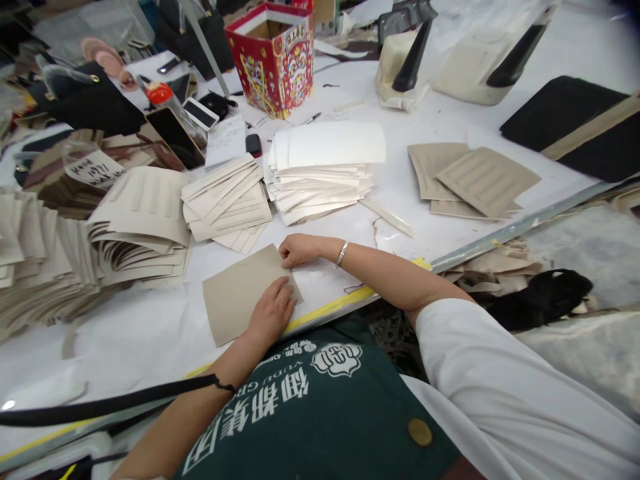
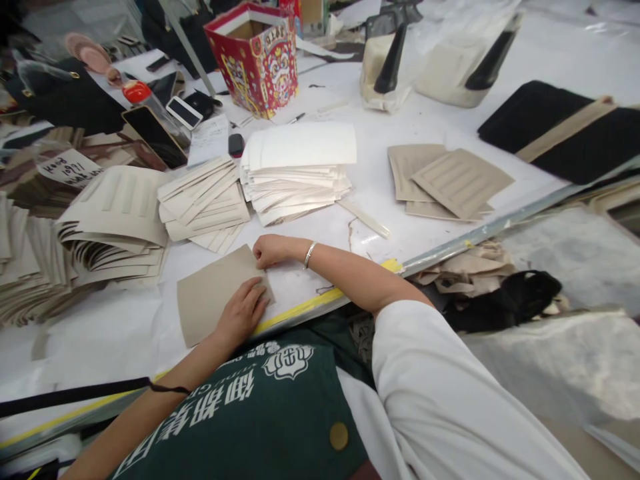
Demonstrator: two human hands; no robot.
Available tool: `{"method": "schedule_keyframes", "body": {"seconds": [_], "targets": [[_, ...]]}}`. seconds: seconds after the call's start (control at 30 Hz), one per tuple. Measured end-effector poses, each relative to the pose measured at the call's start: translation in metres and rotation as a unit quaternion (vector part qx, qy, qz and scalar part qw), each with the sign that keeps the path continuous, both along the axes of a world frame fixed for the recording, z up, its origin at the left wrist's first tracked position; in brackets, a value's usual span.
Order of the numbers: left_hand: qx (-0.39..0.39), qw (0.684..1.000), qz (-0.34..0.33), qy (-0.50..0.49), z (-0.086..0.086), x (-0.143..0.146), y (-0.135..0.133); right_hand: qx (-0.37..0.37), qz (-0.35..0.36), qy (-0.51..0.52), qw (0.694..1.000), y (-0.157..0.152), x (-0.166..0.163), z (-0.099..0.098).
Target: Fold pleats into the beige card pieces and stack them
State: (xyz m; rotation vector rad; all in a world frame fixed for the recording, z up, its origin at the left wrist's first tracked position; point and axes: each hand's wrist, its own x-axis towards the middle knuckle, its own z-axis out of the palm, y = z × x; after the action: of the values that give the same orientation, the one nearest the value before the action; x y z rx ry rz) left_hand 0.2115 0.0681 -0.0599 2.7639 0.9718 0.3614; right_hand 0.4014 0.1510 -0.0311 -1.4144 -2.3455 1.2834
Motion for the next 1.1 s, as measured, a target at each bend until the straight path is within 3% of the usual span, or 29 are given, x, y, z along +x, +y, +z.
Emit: {"method": "schedule_keyframes", "body": {"seconds": [0.23,0.43,0.77,0.97,1.03,1.1], "targets": [[-0.054,0.996,0.003,0.069,0.007,0.007,0.01,0.029,0.024,-0.064,0.997,0.015,-0.005,0.003],[-0.087,0.992,0.018,0.085,0.014,0.008,0.013,-0.025,0.004,-0.046,0.999,0.04,-0.003,0.006],[-0.169,0.981,0.046,0.084,0.02,0.011,0.02,0.001,0.026,-0.1,0.995,0.04,-0.011,0.007],[-0.186,0.981,0.025,0.054,0.023,0.011,0.024,0.133,-0.082,-0.169,0.973,0.045,-0.01,0.006],[-0.185,0.983,0.02,0.004,0.029,-0.002,0.023,0.162,-0.147,-0.172,0.961,0.033,-0.009,0.006],[-0.134,0.987,0.056,-0.064,0.035,-0.025,0.015,0.211,-0.195,-0.156,0.945,0.005,-0.011,0.005]]}}
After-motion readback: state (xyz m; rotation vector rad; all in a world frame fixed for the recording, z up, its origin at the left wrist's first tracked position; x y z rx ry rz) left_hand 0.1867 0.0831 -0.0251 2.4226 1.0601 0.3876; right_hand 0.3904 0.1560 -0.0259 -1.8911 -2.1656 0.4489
